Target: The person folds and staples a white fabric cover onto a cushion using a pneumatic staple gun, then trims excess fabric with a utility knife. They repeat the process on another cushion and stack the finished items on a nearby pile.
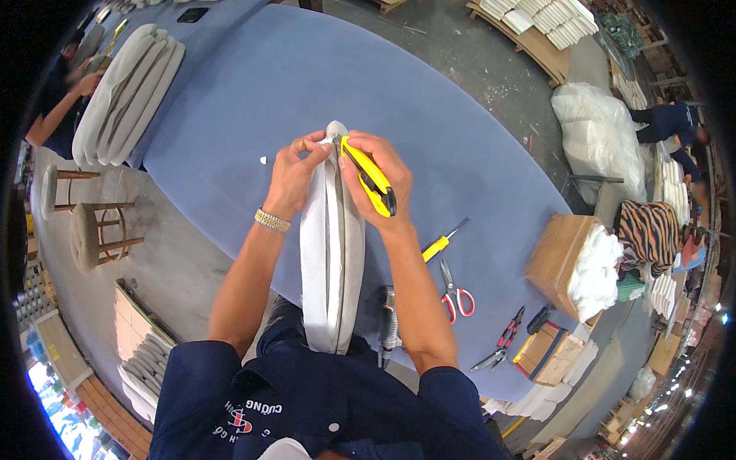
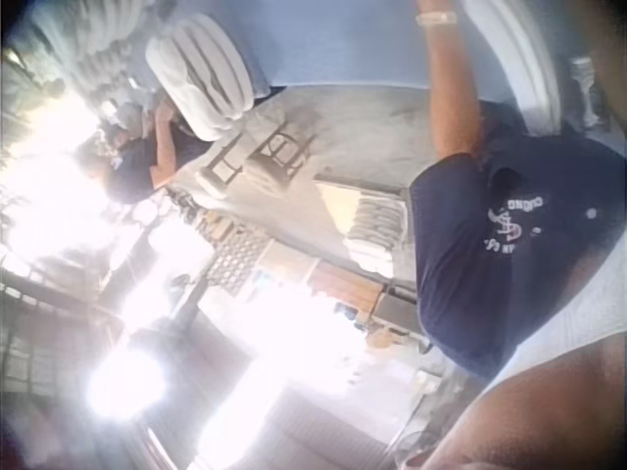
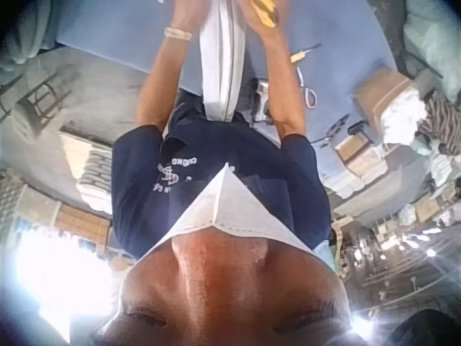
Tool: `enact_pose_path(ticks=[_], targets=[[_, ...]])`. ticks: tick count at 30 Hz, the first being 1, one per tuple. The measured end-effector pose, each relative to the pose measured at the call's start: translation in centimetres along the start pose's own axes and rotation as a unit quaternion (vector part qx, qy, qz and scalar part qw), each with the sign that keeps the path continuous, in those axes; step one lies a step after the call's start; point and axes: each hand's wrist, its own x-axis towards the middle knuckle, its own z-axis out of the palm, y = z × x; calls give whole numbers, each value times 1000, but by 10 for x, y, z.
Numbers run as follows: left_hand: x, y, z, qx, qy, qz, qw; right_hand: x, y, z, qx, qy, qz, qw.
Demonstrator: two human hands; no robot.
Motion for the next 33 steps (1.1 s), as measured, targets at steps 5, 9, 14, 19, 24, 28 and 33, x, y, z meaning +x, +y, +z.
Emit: enact_pose_path(ticks=[5,9,14,19,24,28,33], targets=[[-1,3,1,-17,-6,-17,1000,-1,-1,2,-60,-34,-7,998],[0,2,0,-4,-10,-5,1000,-2,-4,6,-73,-35,-26,996],[2,1,0,-5,-9,-7,1000,-7,0,10,-91,-24,-23,995],[-1,6,2,-10,-2,-8,1000,-14,-3,11,-85,-10,-19,996],[4,0,1,5,5,15,1000,-16,-4,12,-82,-9,-9,997],[2,3,2,-7,5,12,1000,-17,-6,12,-84,1,-7,996],[0,3,1,-24,-5,12,1000,-25,-9,7,-72,4,7,997]])
